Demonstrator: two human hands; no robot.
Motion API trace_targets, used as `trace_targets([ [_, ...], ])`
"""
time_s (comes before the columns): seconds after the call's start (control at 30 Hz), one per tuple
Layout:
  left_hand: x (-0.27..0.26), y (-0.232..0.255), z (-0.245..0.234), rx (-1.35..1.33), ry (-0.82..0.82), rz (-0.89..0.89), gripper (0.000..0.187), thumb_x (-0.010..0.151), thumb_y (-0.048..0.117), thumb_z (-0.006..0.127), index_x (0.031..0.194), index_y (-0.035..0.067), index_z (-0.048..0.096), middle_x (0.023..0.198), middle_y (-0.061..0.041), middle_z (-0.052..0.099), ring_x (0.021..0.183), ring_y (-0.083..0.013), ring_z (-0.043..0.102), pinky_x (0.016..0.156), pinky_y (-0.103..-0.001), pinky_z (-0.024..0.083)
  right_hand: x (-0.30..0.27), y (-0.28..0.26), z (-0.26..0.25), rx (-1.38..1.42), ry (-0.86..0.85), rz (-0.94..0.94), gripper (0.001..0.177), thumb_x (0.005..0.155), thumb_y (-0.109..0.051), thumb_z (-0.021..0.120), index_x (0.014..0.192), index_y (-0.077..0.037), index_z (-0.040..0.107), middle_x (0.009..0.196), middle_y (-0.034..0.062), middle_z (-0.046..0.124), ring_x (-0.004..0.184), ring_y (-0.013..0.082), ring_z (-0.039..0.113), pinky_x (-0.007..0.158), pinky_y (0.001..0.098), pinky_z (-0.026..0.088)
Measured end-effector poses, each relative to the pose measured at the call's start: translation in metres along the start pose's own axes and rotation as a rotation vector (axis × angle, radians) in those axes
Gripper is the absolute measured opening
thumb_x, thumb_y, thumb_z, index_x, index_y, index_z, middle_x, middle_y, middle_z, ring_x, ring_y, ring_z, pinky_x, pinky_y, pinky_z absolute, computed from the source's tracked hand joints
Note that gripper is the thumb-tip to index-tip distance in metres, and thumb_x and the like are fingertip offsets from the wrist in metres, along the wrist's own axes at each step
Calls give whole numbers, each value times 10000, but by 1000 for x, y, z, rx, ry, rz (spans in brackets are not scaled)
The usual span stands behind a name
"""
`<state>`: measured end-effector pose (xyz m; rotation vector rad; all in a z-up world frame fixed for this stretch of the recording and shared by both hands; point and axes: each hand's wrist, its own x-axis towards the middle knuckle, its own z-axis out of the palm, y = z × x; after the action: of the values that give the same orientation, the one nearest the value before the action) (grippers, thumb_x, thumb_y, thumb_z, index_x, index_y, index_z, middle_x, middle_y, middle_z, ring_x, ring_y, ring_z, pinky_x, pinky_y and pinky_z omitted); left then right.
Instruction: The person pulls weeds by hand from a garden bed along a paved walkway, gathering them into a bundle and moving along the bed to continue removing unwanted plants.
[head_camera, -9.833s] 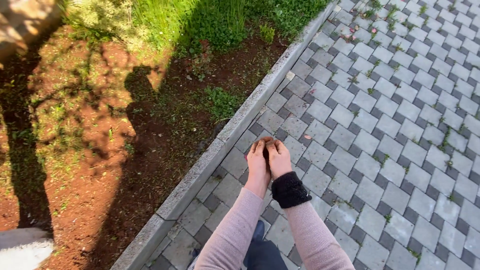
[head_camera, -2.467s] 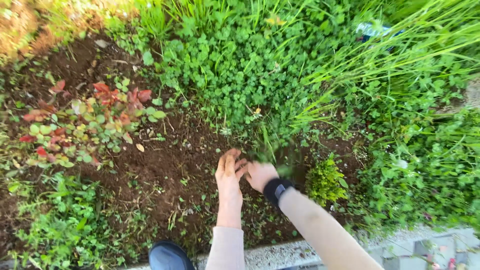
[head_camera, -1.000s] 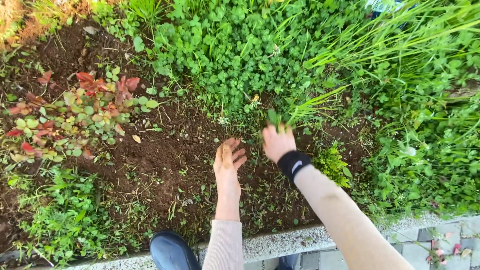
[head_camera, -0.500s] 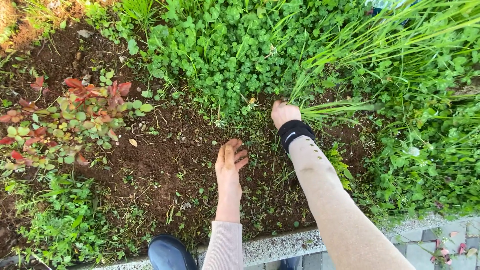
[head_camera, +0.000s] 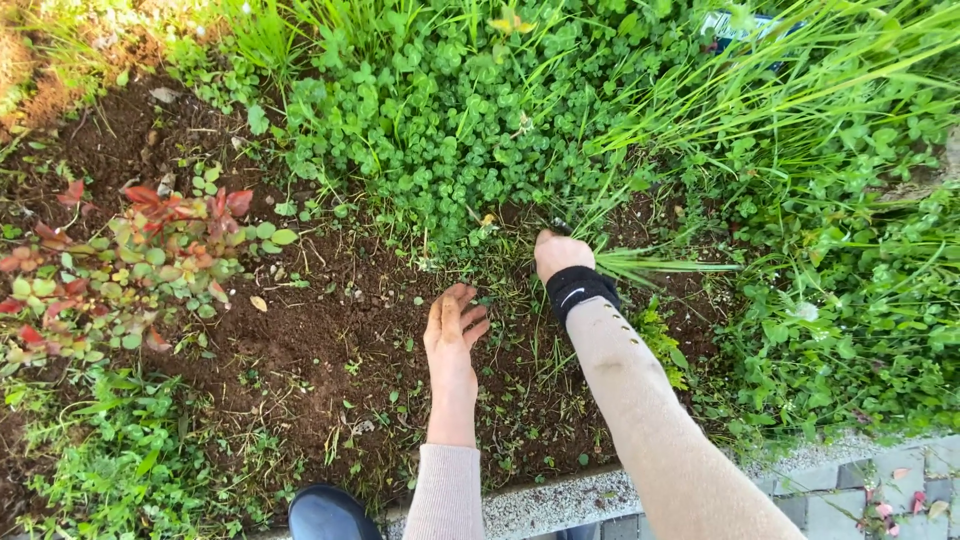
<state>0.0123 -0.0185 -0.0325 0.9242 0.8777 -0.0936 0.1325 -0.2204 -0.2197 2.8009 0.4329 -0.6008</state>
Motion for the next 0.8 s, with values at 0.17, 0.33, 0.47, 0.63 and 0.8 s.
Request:
trace_targets([
  [0.17, 3, 1, 5, -2, 10, -10, 534, 1038, 472, 456, 1355, 51, 544, 1325, -203, 624, 1103, -301, 651, 920, -431, 565, -40, -12, -30, 125, -173, 78, 297, 932, -197, 441, 1132, -39, 592, 924, 188, 765, 892, 383, 770, 753, 572, 594],
  [0.33, 10, 1, 15, -75, 30, -4, 484, 1048, 432, 469, 1345, 58, 547, 1299, -174, 642, 1045, -276, 651, 898, -415, 560, -129, -22, -54, 202, -369, 103, 419, 919, -423, 571, 1214, -127, 604, 983, 146, 760, 925, 356, 769, 775, 510, 615],
  [0.47, 8, -4, 14, -88, 21, -23, 474, 1039, 430, 488, 1313, 50, 563, 1261, -153, 661, 1003, -241, 661, 855, -380, 575, -132, -16, -73, 239, -314, 161, 562, 956, -369, 589, 1423, -70, 493, 1182, 216, 703, 925, 368, 765, 808, 514, 624],
  [0.63, 10, -9, 10, -39, 24, -59, 467, 1054, 414, 470, 1345, 61, 565, 1306, -185, 644, 1072, -284, 667, 891, -420, 572, -54, -15, -105, 317, -59, 63, 548, 890, -323, 715, 1364, -133, 515, 1491, 171, 417, 1022, 469, 710, 880, 593, 621],
  [0.8, 9, -1, 15, 3, -2, -75, 513, 1047, 418, 472, 1374, 27, 537, 1352, -213, 607, 1100, -313, 649, 913, -440, 559, -9, -18, -107, 233, -265, 248, 1127, 775, -292, 858, 1630, -80, 153, 1649, 272, 180, 1119, 475, 692, 936, 594, 590],
])
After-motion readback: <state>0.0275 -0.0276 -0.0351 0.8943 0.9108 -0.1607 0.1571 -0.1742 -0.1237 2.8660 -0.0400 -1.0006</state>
